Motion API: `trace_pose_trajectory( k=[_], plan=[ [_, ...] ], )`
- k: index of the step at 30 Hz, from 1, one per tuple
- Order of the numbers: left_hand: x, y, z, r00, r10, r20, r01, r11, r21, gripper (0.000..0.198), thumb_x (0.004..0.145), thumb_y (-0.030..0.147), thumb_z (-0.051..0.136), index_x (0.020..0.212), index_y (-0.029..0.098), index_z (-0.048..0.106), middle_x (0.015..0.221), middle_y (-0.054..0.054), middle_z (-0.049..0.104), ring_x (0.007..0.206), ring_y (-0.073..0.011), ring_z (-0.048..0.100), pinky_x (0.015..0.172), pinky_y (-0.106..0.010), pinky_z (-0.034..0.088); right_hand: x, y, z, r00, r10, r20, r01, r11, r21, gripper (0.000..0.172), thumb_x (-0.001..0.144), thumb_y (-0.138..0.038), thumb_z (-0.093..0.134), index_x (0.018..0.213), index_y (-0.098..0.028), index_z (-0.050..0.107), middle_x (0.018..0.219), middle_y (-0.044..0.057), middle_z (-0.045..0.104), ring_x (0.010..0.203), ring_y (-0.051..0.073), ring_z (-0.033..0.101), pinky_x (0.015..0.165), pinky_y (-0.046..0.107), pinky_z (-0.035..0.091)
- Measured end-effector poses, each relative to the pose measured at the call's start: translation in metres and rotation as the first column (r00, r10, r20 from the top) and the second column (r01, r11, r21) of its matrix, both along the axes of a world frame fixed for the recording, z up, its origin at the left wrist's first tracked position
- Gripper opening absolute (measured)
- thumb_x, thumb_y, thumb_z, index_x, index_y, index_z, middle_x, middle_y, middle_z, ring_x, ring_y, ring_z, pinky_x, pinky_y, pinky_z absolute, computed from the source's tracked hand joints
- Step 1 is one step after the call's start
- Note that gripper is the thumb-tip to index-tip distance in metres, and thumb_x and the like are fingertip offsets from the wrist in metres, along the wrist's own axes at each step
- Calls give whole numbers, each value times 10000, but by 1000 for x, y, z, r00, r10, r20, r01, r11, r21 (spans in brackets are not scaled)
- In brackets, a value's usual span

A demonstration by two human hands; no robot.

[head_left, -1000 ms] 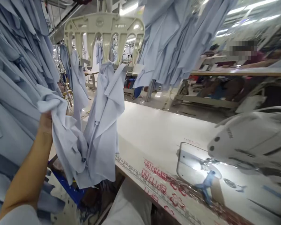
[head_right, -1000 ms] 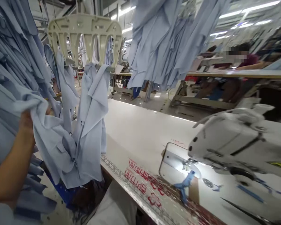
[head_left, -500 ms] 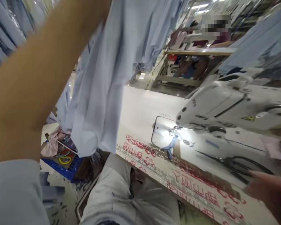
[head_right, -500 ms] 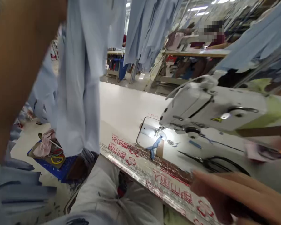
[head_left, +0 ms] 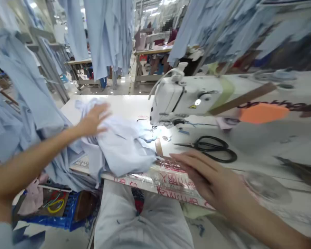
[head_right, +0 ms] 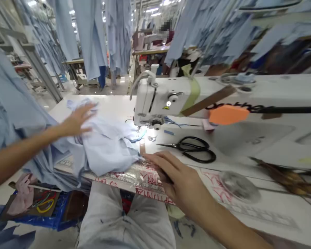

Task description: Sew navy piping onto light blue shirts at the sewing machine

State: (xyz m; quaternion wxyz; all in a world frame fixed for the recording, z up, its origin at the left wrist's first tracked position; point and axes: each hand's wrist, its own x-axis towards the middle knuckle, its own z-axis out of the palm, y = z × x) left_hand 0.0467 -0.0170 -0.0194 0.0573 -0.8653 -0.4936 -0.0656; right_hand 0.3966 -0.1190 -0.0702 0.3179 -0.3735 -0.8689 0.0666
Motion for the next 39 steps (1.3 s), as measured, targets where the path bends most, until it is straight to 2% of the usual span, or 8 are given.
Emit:
trace_pose_trajectory(
  k=[5, 7, 13, 18, 22, 25, 31, 39],
  plan=[
    [-18, -53, -107, 954, 301, -3, -300, 952, 55, 512, 905, 421, 377, 1346, 161, 358, 1430, -170, 305, 1336, -338, 245, 1043, -557, 253, -6, 28, -38, 965, 59, 256, -95, 987, 130, 715, 602, 71, 311, 1256, -177, 462, 1321, 124, 466, 1229, 230, 413, 904, 410, 446],
    [-17, -59, -104, 930, 361, 68, -366, 928, 72, 569, 893, 452, 385, 1359, 131, 325, 1417, -198, 312, 1322, -351, 267, 1026, -560, 284, -8, 36, -39, 935, 114, 336, -147, 986, 75, 692, 567, 58, 336, 1199, -159, 515, 1302, 118, 494, 1228, 231, 416, 959, 442, 400],
    [-23, -55, -65, 963, -252, 96, 259, 964, -66, 385, 880, 366, 470, 1254, 278, 481, 1337, -44, 472, 1284, -249, 368, 1075, -454, 302, -6, 32, -19, 964, 89, 251, -76, 995, -62, 437, 533, 23, 429, 856, -180, 643, 1080, 108, 620, 1028, 250, 552, 856, 427, 459],
    [-24, -38, -50, 963, -90, 255, 98, 995, -22, 304, 907, 342, 382, 866, 201, 648, 886, -41, 683, 848, -181, 628, 780, -301, 491, -57, 46, -18, 895, 346, 282, -275, 925, -261, 582, 641, 37, 489, 1146, -231, 599, 1449, 102, 283, 1334, 313, 187, 1027, 566, 233],
    [10, -1, -10, 925, 94, 368, -138, 986, 96, 290, 889, 321, 389, 737, 172, 585, 636, 16, 601, 597, -119, 552, 624, -223, 431, -76, 57, -12, 949, 313, -41, -296, 836, -462, 558, 756, -11, 384, 1282, -174, 469, 1203, 105, 548, 1112, 193, 505, 937, 405, 425],
    [43, 40, 4, 948, -24, 317, 4, 998, 63, 235, 877, 278, 413, 815, 159, 605, 783, -16, 635, 739, -148, 572, 727, -260, 429, -57, 56, -3, 932, 260, -252, -361, 721, -591, 498, 804, -64, 318, 1255, -200, 480, 972, 47, 615, 836, 130, 611, 742, 294, 524],
    [65, 50, -18, 938, -229, 262, 269, 955, -128, 199, 849, 266, 484, 796, 173, 652, 876, -45, 654, 887, -184, 565, 794, -290, 434, -3, 58, -21, 994, 0, 111, 21, 982, -185, 536, 617, 0, 351, 1060, -199, 578, 1132, 80, 588, 1014, 188, 571, 846, 360, 482],
    [106, 51, -56, 950, -57, 308, 156, 938, -309, 162, 745, 318, 605, 689, 176, 659, 727, -18, 659, 698, -171, 588, 631, -266, 429, 4, 62, -15, 903, -189, 386, 233, 970, -71, 410, 594, -6, 377, 887, -183, 603, 943, 65, 662, 877, 224, 612, 752, 369, 503]
  ],
)
